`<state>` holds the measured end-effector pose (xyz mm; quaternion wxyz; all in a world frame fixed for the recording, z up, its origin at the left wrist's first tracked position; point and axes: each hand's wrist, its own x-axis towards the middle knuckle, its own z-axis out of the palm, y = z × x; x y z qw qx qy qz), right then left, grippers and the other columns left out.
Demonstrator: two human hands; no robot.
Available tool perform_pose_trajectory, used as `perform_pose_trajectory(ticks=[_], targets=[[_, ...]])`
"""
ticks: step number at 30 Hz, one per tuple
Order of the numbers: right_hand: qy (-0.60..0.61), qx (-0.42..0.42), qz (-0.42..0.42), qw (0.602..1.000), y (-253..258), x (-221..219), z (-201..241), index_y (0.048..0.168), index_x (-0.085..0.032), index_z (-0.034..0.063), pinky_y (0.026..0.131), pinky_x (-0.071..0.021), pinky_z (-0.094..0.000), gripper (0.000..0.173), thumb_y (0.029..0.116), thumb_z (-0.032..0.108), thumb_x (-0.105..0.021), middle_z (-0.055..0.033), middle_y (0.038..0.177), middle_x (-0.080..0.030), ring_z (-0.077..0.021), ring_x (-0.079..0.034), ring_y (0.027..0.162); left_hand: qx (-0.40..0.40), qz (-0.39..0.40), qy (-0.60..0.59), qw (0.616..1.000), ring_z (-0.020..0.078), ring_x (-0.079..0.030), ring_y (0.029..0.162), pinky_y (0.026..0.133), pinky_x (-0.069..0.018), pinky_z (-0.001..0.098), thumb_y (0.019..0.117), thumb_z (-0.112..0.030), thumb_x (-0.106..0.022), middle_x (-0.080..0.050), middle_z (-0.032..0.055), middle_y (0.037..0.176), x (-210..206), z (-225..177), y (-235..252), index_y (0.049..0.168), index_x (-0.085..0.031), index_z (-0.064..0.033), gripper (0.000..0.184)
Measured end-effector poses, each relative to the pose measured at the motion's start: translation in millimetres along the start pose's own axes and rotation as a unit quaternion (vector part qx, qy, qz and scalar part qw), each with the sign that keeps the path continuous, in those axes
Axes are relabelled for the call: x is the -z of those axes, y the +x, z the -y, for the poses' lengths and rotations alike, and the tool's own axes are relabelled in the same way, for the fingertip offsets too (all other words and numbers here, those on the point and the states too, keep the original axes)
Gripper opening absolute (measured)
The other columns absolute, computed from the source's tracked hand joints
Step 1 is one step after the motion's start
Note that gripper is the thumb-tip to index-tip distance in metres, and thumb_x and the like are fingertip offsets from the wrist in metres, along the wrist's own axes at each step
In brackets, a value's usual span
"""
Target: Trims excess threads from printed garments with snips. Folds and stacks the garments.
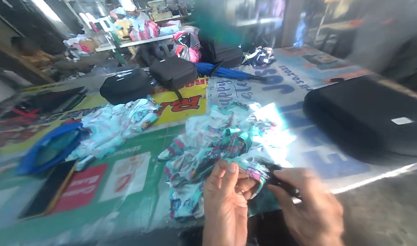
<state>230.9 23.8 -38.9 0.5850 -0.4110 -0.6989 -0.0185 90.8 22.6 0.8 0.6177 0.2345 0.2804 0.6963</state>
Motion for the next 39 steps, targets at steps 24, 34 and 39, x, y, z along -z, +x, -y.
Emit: perform_pose_trajectory(ticks=[24,34,39], targets=[[-0.013,0.014,-0.002,1.0,-6.6,3.8,-4.4,0.109,-0.061,0.0075,0.08,-0.0498,-0.0084,0.021,0.1002,0.026,-0.066,-0.0032,0.1,-0.066,0.0006,-0.064,0.094,-0.006,0.017,0.009,1.0,0.0129,-0.071,0.067,0.062,-0.0608,0.0265,0.102,-0.005,-0.05,-0.07,0.0089,0.076,2.0,1.8,-2.9,0.089,-0.065,-0.0055,0.02],[0.01,0.02,-0.008,1.0,-5.7,4.9,-5.2,0.107,-0.064,0.0065,0.085,-0.0518,-0.0106,0.019,0.0996,0.023,-0.068,-0.0031,0.101,-0.069,-0.0005,-0.065,0.098,-0.007,0.024,0.013,1.0,0.013,-0.071,0.068,0.063,-0.0611,0.0273,0.1021,-0.006,-0.051,-0.07,0.0082,0.076,3.6,1.8,-2.2,0.09,-0.065,-0.0061,0.018],[0.01,0.019,0.002,1.0,-5.0,6.1,-6.0,0.108,-0.064,0.0071,0.084,-0.0515,-0.0102,0.019,0.1002,0.024,-0.067,-0.0027,0.1,-0.068,-0.0004,-0.065,0.097,-0.006,0.018,0.02,1.0,0.0124,-0.07,0.066,0.062,-0.0606,0.0264,0.1022,-0.004,-0.048,-0.069,0.0071,0.075,2.3,1.5,-2.6,0.089,-0.064,-0.0063,0.02]])
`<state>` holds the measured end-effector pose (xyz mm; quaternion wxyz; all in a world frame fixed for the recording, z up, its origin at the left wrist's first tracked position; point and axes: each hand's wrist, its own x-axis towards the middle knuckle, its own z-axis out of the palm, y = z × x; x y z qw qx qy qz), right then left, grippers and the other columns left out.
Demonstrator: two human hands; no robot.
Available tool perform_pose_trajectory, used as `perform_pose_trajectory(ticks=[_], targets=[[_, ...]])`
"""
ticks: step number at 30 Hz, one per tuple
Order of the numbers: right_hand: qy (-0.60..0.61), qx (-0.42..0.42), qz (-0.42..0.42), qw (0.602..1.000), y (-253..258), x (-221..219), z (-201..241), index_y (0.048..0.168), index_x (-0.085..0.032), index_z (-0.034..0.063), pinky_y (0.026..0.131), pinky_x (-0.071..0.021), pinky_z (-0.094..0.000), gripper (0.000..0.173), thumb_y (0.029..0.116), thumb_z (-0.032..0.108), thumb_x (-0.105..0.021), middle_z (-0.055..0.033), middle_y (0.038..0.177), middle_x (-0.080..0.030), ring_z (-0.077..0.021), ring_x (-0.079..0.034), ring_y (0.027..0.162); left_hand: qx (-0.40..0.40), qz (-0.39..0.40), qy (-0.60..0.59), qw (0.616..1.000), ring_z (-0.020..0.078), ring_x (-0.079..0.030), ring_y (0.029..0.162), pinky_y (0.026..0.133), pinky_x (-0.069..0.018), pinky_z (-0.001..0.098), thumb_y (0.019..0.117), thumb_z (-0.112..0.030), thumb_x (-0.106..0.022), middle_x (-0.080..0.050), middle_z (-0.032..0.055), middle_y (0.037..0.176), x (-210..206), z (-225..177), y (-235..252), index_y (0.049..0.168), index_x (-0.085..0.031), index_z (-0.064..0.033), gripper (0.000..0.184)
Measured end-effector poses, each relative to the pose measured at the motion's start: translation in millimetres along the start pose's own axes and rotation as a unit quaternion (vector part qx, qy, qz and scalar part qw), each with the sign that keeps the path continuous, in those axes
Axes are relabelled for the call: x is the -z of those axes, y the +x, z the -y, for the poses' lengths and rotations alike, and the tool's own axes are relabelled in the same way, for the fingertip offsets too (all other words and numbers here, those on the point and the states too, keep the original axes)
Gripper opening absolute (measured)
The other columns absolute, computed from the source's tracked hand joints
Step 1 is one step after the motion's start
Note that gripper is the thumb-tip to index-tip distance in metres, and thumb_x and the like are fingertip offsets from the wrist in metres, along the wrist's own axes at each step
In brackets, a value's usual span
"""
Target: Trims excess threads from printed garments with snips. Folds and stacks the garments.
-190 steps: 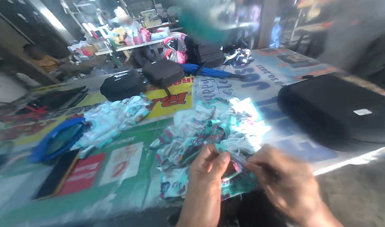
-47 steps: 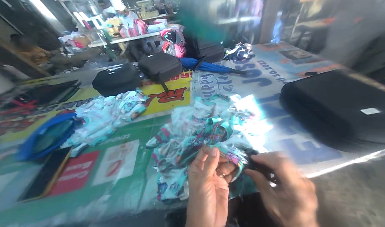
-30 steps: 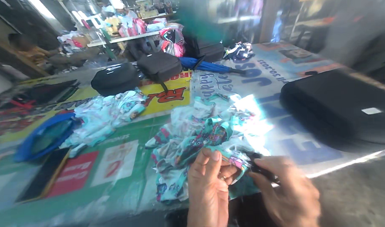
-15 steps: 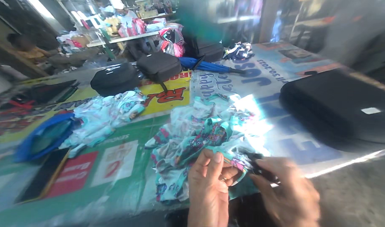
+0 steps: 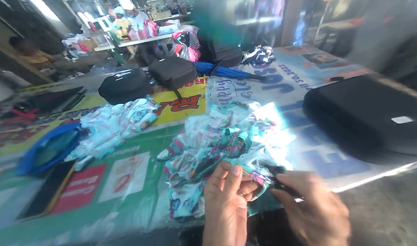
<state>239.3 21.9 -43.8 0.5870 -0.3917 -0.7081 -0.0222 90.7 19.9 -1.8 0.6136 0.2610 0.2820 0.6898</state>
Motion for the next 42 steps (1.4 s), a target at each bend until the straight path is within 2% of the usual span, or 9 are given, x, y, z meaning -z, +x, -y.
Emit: perform_pose_trajectory(ticks=[12,17,22,25,28,35,39,42], targets=[[0.035,-0.007,0.002,0.999,1,1,0,0.108,-0.065,0.0057,0.084,-0.052,-0.0108,0.019,0.0992,0.023,-0.069,-0.0032,0.101,-0.069,-0.0005,-0.065,0.097,0.008,0.011,0.022,1.0,0.013,-0.071,0.068,0.064,-0.0614,0.027,0.1035,-0.005,-0.047,-0.07,0.0079,0.078,-1,-3,0,0.092,-0.064,-0.0054,0.02],[0.047,-0.003,-0.006,0.999,-1,2,-2,0.105,-0.065,0.0076,0.085,-0.0537,-0.0114,0.014,0.0998,0.021,-0.067,-0.0011,0.1,-0.069,-0.0001,-0.066,0.097,0.008,0.008,0.012,1.0,0.0135,-0.071,0.067,0.063,-0.0619,0.028,0.1026,-0.006,-0.049,-0.069,0.0082,0.078,0,-1,1,0.091,-0.065,-0.0052,0.02],[0.118,-0.082,0.029,0.989,1,7,0,0.115,-0.061,0.0063,0.072,-0.0522,-0.0078,0.028,0.0989,0.028,-0.069,-0.0002,0.102,-0.065,0.0054,-0.061,0.084,-0.015,0.034,0.027,0.999,0.014,-0.073,0.072,0.067,-0.0629,0.0294,0.1005,-0.005,-0.055,-0.071,0.0086,0.081,3,1,0,0.092,-0.067,-0.0057,0.015],[0.183,-0.119,0.065,0.974,5,12,0,0.113,-0.064,0.0053,0.074,-0.0567,-0.0115,0.027,0.0981,0.027,-0.07,0.0,0.104,-0.068,0.0031,-0.065,0.087,-0.042,0.06,0.06,0.995,0.0133,-0.073,0.075,0.069,-0.063,0.0289,0.0999,-0.008,-0.06,-0.072,0.0083,0.085,6,3,0,0.095,-0.067,-0.0057,0.01],[0.207,-0.125,0.077,0.967,6,15,0,0.111,-0.067,0.0065,0.076,-0.0568,-0.0123,0.023,0.0983,0.025,-0.07,0.0011,0.102,-0.068,0.0025,-0.065,0.089,-0.053,0.079,0.076,0.993,0.0122,-0.073,0.076,0.07,-0.0631,0.0291,0.099,-0.012,-0.064,-0.072,0.0063,0.086,8,5,0,0.095,-0.068,-0.007,0.008],[0.218,-0.135,0.085,0.963,6,16,0,0.11,-0.066,0.0064,0.073,-0.0565,-0.0116,0.021,0.0984,0.024,-0.069,0.0017,0.101,-0.068,0.0031,-0.065,0.085,-0.059,0.102,0.092,0.989,0.0114,-0.072,0.076,0.072,-0.0633,0.0295,0.0991,-0.013,-0.064,-0.071,0.0047,0.085,9,5,1,0.095,-0.067,-0.0072,0.007],[0.226,-0.133,0.063,0.963,4,15,-2,0.107,-0.068,0.0084,0.073,-0.0566,-0.0117,0.016,0.099,0.022,-0.069,0.0028,0.1,-0.07,0.0024,-0.066,0.085,-0.064,0.111,0.095,0.987,0.0112,-0.072,0.076,0.073,-0.0634,0.0295,0.0988,-0.011,-0.064,-0.07,0.004,0.085,9,5,1,0.095,-0.067,-0.007,0.007],[0.187,-0.114,0.05,0.974,1,15,-4,0.11,-0.066,0.0093,0.073,-0.0556,-0.0103,0.019,0.0995,0.024,-0.068,0.0027,0.101,-0.068,0.0036,-0.065,0.085,-0.059,0.103,0.088,0.989,0.0122,-0.072,0.077,0.073,-0.0633,0.0301,0.0993,-0.011,-0.063,-0.07,0.0049,0.085,9,6,1,0.095,-0.067,-0.0066,0.007]])
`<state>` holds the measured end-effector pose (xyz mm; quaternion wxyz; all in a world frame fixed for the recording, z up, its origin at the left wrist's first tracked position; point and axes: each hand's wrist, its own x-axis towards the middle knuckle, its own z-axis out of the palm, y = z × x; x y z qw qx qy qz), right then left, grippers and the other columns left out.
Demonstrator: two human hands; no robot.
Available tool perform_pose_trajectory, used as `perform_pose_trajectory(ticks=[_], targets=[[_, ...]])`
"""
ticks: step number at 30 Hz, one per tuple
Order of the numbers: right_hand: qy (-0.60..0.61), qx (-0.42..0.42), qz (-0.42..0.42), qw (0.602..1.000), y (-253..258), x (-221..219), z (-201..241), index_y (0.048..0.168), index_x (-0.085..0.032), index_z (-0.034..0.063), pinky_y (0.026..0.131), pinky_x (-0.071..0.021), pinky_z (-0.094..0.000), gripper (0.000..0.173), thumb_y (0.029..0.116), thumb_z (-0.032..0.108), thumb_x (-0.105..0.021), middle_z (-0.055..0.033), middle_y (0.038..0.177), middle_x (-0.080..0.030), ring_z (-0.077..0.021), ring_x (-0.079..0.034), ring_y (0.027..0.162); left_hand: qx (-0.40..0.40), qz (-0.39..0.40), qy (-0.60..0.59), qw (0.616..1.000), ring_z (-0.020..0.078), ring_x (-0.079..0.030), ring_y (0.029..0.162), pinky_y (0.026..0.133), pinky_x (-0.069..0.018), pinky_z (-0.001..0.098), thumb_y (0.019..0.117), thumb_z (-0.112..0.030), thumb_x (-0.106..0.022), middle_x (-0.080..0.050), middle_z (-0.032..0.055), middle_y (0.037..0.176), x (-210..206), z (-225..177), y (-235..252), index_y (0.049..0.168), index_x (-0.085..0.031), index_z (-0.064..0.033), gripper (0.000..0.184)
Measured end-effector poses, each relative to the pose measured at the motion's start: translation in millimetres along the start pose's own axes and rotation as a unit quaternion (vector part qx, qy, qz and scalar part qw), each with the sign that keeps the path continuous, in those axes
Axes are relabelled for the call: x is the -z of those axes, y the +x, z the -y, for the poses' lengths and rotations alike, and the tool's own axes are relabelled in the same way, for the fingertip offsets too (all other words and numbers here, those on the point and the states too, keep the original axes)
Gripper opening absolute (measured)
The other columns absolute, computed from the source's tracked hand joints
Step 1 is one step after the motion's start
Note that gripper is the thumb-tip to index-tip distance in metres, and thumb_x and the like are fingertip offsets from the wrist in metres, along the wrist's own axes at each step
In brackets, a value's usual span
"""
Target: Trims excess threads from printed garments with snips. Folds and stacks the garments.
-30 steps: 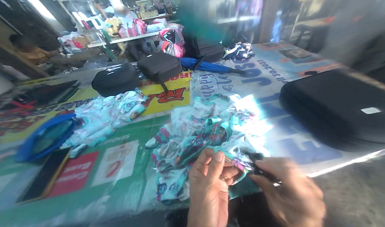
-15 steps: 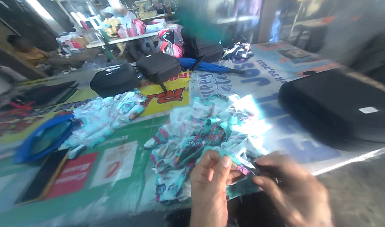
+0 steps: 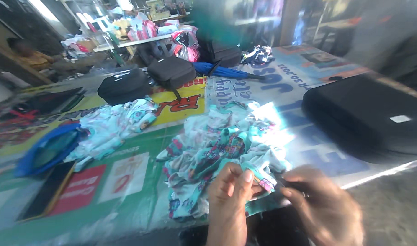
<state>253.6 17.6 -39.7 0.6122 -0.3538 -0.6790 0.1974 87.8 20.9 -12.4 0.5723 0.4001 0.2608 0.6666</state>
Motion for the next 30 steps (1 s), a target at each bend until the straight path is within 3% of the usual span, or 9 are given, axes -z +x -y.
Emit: perform_pose_trajectory(ticks=[6,11,13,15,17,19,22,26,30], targets=[[-0.14,0.069,-0.019,0.987,-2,-5,1,0.108,-0.065,0.006,0.076,-0.0507,-0.0076,0.019,0.0978,0.022,-0.069,-0.0027,0.1,-0.068,0.0029,-0.063,0.09,0.004,-0.011,0.015,1.0,0.0116,-0.073,0.076,0.072,-0.0637,0.0309,0.099,-0.01,-0.063,-0.07,0.0036,0.085,-1,0,-1,0.094,-0.067,-0.0074,0.007],[-0.143,0.075,-0.019,0.987,0,-5,1,0.104,-0.066,0.0062,0.078,-0.051,-0.0082,0.015,0.0982,0.02,-0.068,-0.0019,0.098,-0.07,0.0024,-0.064,0.091,-0.005,0.004,0.021,1.0,0.0129,-0.073,0.077,0.074,-0.0642,0.0327,0.0993,-0.01,-0.063,-0.07,0.0036,0.085,0,1,-1,0.094,-0.067,-0.0073,0.007],[-0.093,0.033,-0.005,0.995,0,-4,2,0.105,-0.066,0.0059,0.076,-0.0519,-0.0083,0.015,0.0975,0.018,-0.069,-0.0005,0.098,-0.07,0.0037,-0.064,0.087,-0.009,0.012,0.025,1.0,0.0121,-0.073,0.077,0.075,-0.064,0.0322,0.0989,-0.012,-0.064,-0.07,0.0026,0.085,1,1,-2,0.094,-0.067,-0.0083,0.007],[0.048,-0.05,0.003,0.998,1,-1,4,0.11,-0.066,0.0092,0.069,-0.0548,-0.0102,0.014,0.0994,0.019,-0.067,0.0045,0.097,-0.07,0.0048,-0.064,0.08,-0.002,0.009,0.016,1.0,0.0116,-0.073,0.076,0.073,-0.0638,0.0304,0.0995,-0.012,-0.063,-0.07,0.0032,0.085,0,1,-1,0.094,-0.068,-0.008,0.008],[0.2,-0.102,-0.008,0.974,3,0,-1,0.116,-0.064,0.0138,0.059,-0.0508,-0.0134,0.018,0.099,0.021,-0.066,0.0075,0.095,-0.067,0.0036,-0.059,0.07,0.029,-0.013,-0.003,0.999,0.0118,-0.072,0.073,0.067,-0.0625,0.0276,0.1018,-0.01,-0.058,-0.071,0.0059,0.084,-1,-1,1,0.095,-0.067,-0.0073,0.012],[0.234,-0.102,-0.003,0.967,6,-1,-4,0.121,-0.061,0.015,0.063,-0.0509,-0.0135,0.03,0.0951,0.025,-0.072,0.0098,0.097,-0.065,0.0041,-0.058,0.073,0.075,-0.051,-0.028,0.996,0.0118,-0.071,0.069,0.061,-0.0613,0.0267,0.1044,-0.008,-0.048,-0.071,0.0067,0.081,-2,-6,6,0.093,-0.065,-0.0073,0.021],[0.136,-0.074,0.022,0.988,6,-9,1,0.114,-0.063,0.0096,0.068,-0.0523,-0.0096,0.031,0.091,0.025,-0.077,0.0089,0.095,-0.066,0.007,-0.059,0.078,0.118,-0.088,-0.062,0.987,0.0126,-0.07,0.066,0.06,-0.0616,0.0283,0.107,-0.009,-0.04,-0.069,0.0067,0.077,-3,-10,11,0.091,-0.062,-0.0074,0.027],[-0.06,0.01,0.027,0.998,6,-19,-2,0.094,-0.066,0.0036,0.068,-0.0507,-0.0074,0.018,0.0967,0.021,-0.069,-0.0016,0.085,-0.068,0.005,-0.061,0.076,0.119,-0.109,-0.083,0.983,0.0131,-0.07,0.064,0.059,-0.0615,0.0286,0.1072,-0.009,-0.039,-0.069,0.0071,0.075,-4,-10,11,0.092,-0.062,-0.0068,0.028],[-0.025,-0.027,0.045,0.998,5,-11,2,0.091,-0.064,0.0044,0.061,-0.0458,-0.0061,0.023,0.1023,0.024,-0.061,0.0025,0.076,-0.062,0.0081,-0.056,0.068,0.117,-0.117,-0.116,0.979,0.0151,-0.072,0.067,0.061,-0.0628,0.0302,0.1077,-0.01,-0.04,-0.071,0.0094,0.081,2,-12,16,0.095,-0.063,-0.0052,0.027]])
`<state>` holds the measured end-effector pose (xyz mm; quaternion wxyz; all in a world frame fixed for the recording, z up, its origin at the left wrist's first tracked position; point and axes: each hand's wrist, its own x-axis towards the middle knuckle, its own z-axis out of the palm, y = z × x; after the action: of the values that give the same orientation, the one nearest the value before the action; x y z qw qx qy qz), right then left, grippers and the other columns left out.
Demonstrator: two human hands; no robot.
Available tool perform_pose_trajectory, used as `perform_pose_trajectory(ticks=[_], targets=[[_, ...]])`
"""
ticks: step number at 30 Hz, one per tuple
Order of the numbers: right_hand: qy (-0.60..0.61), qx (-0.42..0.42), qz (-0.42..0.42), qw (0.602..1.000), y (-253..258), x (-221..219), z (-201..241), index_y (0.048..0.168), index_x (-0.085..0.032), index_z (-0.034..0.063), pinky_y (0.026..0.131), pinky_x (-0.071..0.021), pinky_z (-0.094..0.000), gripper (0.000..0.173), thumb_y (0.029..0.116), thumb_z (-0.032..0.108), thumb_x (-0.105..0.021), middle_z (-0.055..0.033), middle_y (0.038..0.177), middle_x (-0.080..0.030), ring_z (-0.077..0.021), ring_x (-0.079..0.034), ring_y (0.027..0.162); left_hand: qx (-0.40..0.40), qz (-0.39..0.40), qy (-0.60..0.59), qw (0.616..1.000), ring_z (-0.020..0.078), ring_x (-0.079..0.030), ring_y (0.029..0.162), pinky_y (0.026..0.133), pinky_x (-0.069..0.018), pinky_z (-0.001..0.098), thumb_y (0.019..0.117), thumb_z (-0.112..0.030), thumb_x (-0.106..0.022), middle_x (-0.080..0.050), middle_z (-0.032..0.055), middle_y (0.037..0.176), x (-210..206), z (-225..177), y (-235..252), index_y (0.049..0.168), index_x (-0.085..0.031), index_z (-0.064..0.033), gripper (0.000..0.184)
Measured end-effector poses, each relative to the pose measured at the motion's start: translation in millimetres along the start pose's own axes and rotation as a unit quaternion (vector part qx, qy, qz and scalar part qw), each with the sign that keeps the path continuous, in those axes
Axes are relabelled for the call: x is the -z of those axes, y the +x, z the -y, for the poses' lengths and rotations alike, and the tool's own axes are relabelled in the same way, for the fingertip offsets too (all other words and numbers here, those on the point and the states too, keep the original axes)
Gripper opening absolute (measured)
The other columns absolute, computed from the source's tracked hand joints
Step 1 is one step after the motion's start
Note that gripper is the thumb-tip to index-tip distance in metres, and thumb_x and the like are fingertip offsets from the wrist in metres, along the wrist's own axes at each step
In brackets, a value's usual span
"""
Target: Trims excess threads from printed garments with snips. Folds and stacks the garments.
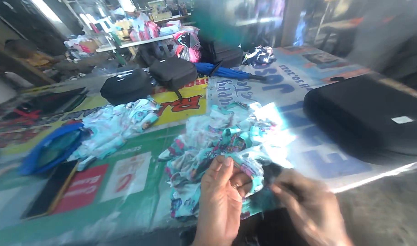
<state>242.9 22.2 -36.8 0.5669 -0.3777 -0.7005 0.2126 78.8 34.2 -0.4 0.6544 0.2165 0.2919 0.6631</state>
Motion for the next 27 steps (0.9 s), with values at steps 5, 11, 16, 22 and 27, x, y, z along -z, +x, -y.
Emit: perform_pose_trajectory(ticks=[5,11,16,22,27], targets=[[0.028,-0.048,0.012,0.998,-2,-1,0,0.099,-0.066,0.0065,0.062,-0.0503,-0.0072,0.024,0.0997,0.03,-0.066,0.0058,0.081,-0.066,0.0091,-0.059,0.071,0.028,-0.012,-0.025,0.999,0.0167,-0.073,0.069,0.061,-0.0631,0.0314,0.1088,-0.012,-0.04,-0.071,0.0111,0.082,-3,-4,5,0.096,-0.065,-0.004,0.029],[-0.071,0.069,0.26,0.961,-11,3,11,0.083,-0.068,0.0102,0.053,-0.0507,-0.0369,0.022,0.0974,0.026,-0.064,-0.0049,0.071,-0.066,-0.0176,-0.065,0.063,0.023,0.037,-0.008,0.999,0.017,-0.072,0.07,0.062,-0.0623,0.0304,0.1071,-0.013,-0.044,-0.072,0.0121,0.084,6,-2,5,0.098,-0.065,-0.004,0.025],[-0.003,0.05,0.12,0.992,-9,14,27,0.089,-0.068,0.0032,0.068,-0.0534,-0.0192,0.022,0.1004,0.021,-0.066,-0.0074,0.08,-0.068,-0.0075,-0.064,0.073,0.007,0.163,0.115,0.98,0.0185,-0.074,0.092,0.077,-0.0626,0.0329,0.1036,-0.043,-0.054,-0.073,0.0124,0.114,16,6,-10,0.126,-0.065,-0.0028,0.047],[-0.334,0.031,-0.019,0.942,-3,1,19,0.097,-0.062,0.0079,0.046,-0.0419,-0.0189,0.028,0.0859,0.031,-0.073,-0.0054,0.079,-0.065,-0.0074,-0.056,0.056,-0.142,0.242,0.29,0.915,0.0047,-0.065,0.111,0.094,-0.0563,0.0278,0.1042,-0.06,-0.035,-0.067,0.0006,0.126,25,33,-27,0.131,-0.062,-0.0025,0.069],[-0.27,-0.002,-0.04,0.962,-16,4,7,0.092,-0.068,0.0062,0.057,-0.0454,-0.0124,0.012,0.0856,0.017,-0.068,-0.005,0.081,-0.067,-0.0019,-0.059,0.066,-0.258,0.267,0.427,0.825,0.0077,-0.059,0.125,0.108,-0.048,0.0263,0.1101,-0.041,-0.038,-0.066,0.016,0.129,32,40,-37,0.128,-0.061,0.009,0.058]])
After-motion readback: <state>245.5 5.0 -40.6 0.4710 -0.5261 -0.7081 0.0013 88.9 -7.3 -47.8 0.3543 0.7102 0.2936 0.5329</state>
